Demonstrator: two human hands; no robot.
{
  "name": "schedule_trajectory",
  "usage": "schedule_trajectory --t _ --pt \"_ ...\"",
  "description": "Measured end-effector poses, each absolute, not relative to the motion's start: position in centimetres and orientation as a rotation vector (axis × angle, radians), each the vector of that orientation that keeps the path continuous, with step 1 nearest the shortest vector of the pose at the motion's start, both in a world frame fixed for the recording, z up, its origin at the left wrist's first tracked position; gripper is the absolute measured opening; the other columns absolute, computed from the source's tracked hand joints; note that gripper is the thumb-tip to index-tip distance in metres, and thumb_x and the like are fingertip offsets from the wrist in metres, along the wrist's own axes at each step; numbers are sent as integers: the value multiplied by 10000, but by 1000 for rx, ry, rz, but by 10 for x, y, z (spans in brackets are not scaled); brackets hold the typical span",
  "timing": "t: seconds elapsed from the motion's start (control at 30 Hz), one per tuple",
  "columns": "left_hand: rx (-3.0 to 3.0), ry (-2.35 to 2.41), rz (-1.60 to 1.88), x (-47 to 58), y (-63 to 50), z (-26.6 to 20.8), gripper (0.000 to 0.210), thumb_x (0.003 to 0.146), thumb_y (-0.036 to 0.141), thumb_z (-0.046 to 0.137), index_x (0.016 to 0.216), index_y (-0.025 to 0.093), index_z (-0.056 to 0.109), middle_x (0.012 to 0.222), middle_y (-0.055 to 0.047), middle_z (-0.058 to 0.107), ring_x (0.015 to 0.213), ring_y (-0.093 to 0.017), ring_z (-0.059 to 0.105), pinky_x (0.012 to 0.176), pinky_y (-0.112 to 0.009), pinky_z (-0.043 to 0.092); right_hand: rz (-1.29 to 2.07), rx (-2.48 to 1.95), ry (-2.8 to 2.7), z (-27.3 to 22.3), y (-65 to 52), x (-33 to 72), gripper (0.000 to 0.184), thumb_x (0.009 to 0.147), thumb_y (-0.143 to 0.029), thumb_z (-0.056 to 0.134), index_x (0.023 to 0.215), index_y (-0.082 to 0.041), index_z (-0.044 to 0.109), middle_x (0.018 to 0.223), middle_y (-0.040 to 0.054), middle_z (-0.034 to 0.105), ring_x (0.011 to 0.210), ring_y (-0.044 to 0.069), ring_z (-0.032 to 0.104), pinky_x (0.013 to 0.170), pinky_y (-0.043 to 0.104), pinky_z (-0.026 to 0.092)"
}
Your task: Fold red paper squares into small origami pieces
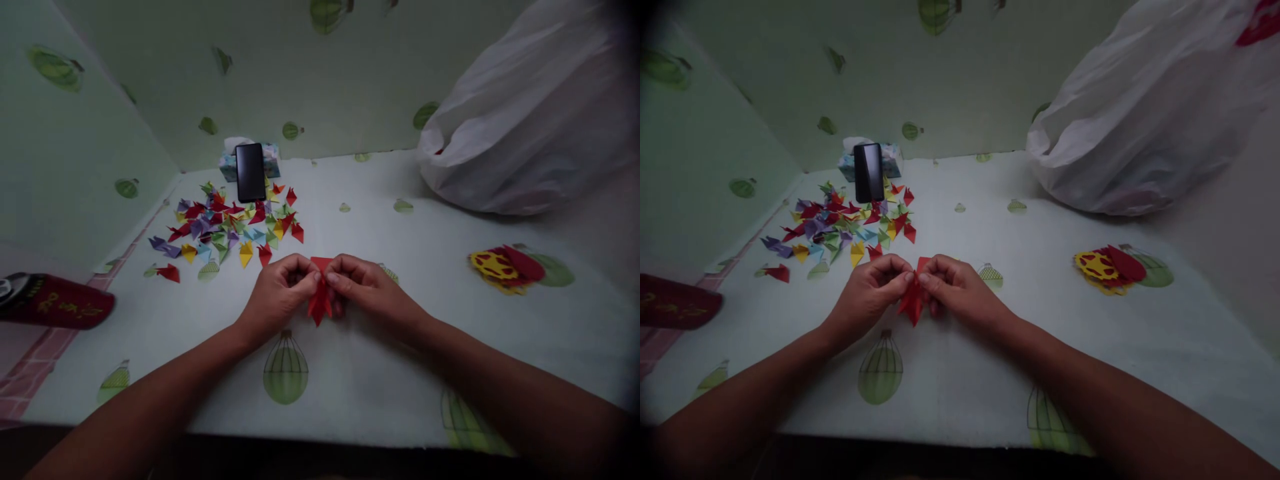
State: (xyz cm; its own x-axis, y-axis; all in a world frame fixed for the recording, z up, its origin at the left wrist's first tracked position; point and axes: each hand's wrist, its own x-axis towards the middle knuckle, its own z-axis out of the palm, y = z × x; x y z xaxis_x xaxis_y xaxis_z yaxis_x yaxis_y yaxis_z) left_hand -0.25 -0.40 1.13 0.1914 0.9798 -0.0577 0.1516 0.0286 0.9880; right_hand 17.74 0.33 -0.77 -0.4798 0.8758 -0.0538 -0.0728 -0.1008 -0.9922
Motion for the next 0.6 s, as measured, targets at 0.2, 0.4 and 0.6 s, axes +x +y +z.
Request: schedule_trajectory --t 0.2,0.4,0.6 --pt "1379 1185 985 2 -7 10 153 793 288 668 734 168 593 653 27 571 544 -81 489 509 -211 387 1760 -877 -1453 -12 3 177 257 897 -399 679 818 -177 578 650 -32 581 551 97 523 548 241 398" --pt "1251 1228 1122 0 -3 7 138 808 283 647 756 180 572 607 44 558 516 -85 501 514 -219 409 1583 -886 -1526 -5 1 176 327 970 -487 557 839 -187 564 661 -13 590 602 120 535 598 266 427" --pt "1033 1195 1175 -1 2 1 185 806 310 654 729 174 554 584 58 532 490 -74 461 498 -214 388 1630 -772 -1473 -12 0 172 239 859 -335 724 982 -208 563 876 -9 586 668 101 534 571 239 423"
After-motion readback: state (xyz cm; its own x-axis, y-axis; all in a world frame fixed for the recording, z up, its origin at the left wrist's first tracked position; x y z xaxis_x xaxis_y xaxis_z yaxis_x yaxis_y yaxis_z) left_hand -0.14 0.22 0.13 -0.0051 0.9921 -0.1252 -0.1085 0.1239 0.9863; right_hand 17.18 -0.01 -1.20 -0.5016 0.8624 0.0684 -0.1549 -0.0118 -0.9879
